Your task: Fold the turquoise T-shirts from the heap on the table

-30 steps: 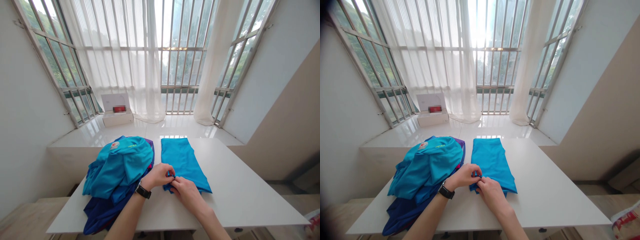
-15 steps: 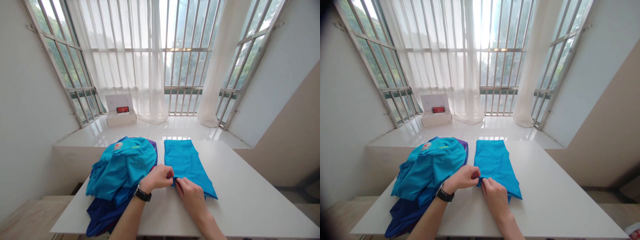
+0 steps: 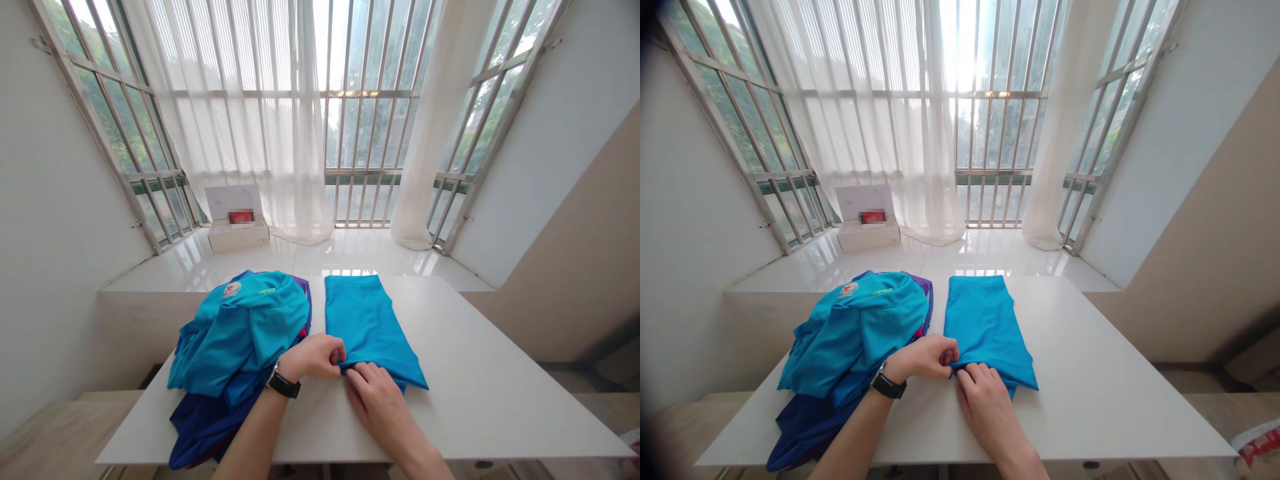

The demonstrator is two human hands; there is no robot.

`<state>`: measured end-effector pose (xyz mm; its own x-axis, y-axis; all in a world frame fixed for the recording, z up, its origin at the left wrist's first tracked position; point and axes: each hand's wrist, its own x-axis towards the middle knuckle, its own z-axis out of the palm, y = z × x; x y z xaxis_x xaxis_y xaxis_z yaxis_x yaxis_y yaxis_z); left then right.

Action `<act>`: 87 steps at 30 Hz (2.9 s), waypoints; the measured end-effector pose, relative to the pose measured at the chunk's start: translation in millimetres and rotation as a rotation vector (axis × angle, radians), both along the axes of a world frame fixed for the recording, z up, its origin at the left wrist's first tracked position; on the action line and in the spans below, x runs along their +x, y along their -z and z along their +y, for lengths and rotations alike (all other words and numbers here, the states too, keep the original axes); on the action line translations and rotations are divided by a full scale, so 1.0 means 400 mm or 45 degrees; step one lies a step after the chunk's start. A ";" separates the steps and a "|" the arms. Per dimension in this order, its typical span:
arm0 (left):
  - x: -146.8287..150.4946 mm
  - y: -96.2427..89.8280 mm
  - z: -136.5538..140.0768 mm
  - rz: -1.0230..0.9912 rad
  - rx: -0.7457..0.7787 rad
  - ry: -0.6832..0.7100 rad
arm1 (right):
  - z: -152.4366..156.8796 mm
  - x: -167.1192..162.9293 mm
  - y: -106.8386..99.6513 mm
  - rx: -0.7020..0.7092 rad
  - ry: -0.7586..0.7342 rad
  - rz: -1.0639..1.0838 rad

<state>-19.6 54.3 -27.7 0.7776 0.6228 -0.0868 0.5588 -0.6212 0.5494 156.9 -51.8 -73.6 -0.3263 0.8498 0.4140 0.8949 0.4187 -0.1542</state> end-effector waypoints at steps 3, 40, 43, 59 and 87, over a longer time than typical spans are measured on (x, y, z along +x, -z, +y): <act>0.006 0.000 -0.006 0.059 0.024 -0.043 | -0.014 0.052 0.006 0.065 0.016 0.011; 0.062 0.009 -0.051 0.144 0.452 0.037 | -0.008 0.287 0.032 -0.048 0.129 0.159; 0.063 0.013 -0.045 0.164 0.415 0.031 | -0.005 0.317 0.048 -0.080 0.137 0.133; 0.153 -0.022 -0.035 0.080 0.372 0.112 | -0.028 0.309 0.052 -0.070 0.158 0.588; 0.231 0.045 -0.001 -0.214 0.081 0.007 | -0.040 0.209 0.022 -0.029 0.076 0.390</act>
